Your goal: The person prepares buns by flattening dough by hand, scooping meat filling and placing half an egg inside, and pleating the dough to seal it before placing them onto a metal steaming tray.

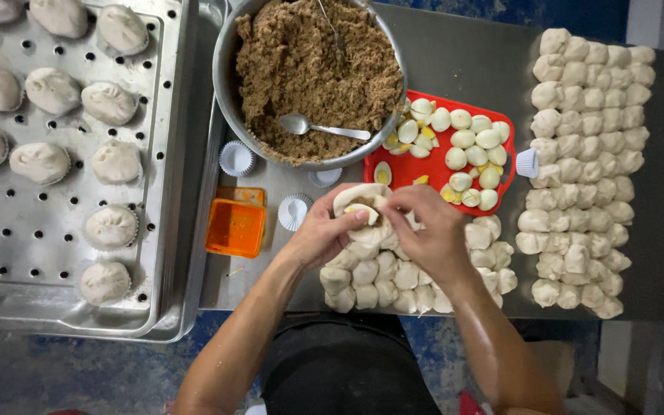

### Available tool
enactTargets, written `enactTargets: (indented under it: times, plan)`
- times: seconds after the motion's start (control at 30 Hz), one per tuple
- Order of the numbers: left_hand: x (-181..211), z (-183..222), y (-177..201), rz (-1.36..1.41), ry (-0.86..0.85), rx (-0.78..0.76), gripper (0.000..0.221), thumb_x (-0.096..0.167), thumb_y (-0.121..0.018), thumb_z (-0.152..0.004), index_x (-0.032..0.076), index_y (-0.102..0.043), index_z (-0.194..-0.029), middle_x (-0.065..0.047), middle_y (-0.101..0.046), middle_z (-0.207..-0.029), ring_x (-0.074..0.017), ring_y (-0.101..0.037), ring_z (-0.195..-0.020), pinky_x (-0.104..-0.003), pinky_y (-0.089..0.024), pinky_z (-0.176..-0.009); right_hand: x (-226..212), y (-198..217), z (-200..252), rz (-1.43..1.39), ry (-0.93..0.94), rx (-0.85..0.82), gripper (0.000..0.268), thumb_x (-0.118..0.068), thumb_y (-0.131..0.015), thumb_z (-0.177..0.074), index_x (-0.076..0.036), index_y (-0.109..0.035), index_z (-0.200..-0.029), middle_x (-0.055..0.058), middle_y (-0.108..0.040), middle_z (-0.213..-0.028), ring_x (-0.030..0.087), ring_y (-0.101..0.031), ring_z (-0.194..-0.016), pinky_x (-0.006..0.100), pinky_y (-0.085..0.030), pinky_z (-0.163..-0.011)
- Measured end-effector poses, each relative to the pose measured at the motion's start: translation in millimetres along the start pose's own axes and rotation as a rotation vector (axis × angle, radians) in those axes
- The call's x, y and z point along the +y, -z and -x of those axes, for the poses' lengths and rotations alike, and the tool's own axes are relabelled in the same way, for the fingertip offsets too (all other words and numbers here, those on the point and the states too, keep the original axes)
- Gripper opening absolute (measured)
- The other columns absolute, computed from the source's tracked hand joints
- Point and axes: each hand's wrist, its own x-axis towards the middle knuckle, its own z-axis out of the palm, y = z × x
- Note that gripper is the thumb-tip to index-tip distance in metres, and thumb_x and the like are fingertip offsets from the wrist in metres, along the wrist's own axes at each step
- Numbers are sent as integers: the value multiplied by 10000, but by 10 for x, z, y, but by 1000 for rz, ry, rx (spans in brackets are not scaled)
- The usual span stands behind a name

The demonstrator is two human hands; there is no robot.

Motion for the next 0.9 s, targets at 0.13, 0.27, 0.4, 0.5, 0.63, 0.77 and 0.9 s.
enactTargets:
  times: [0.13,0.27,0.4,0.5,0.63,0.77,0.9]
  plan:
    - [31,38,-72,83,-90,20,450,43,-673,-966,6,-530,-1391,-133,-646,-1266,-224,-664,-1154,-403,-572,-1012,3,-26,74,-54,133,142,176,-23,-750,-929,-78,-724,-1094,89,-690,-1103,185,-683,-963,289,-571,-828]
    - [-25,44,-116,95,-258,81,442,27,-672,-964,3,-534,-1383,-131,-645,-1290,-219,-660,-1178,-388,-559,-1042,-24,-137,253,-426,-308,110,396,-34,-704,-916,-73,-620,-1301,24,-701,-1020,100,-687,-896,255,-600,-796]
    - [-189,12,-179,-36,-400,139,438,-18,-673,-964,3,-542,-1381,-128,-652,-1288,-204,-647,-1182,-366,-540,-1034,19,-459,390,-608,-310,160,339,-47,-731,-939,-18,-613,-1255,48,-727,-1013,84,-688,-886,239,-581,-781]
    - [-261,32,-208,-55,-390,154,440,-39,-678,-958,-4,-551,-1378,-129,-662,-1258,-206,-645,-1146,-365,-534,-1007,127,-487,458,-427,-293,224,202,-70,-748,-1001,18,-676,-1168,59,-714,-933,81,-633,-781,230,-536,-691]
    - [-279,70,-250,-87,-350,84,412,-17,-692,-971,-14,-558,-1361,-112,-662,-1249,-180,-645,-1141,-346,-538,-1009,235,-277,435,-745,-434,119,232,-100,-707,-970,13,-645,-1163,15,-694,-888,60,-593,-679,219,-491,-588]
    - [-296,134,-313,-279,-301,160,401,10,-694,-971,-19,-577,-1354,-114,-674,-1216,-172,-647,-1106,-344,-545,-977,191,-128,477,-585,-314,112,227,-121,-712,-1007,27,-669,-1174,34,-697,-910,63,-619,-756,226,-508,-659]
    - [-270,188,-401,-114,-249,91,409,27,-696,-959,-8,-571,-1347,-117,-675,-1194,-184,-655,-1097,-356,-549,-978,195,5,555,-337,-1,187,253,-130,-724,-988,-24,-617,-1191,39,-682,-993,89,-649,-811,234,-539,-709]
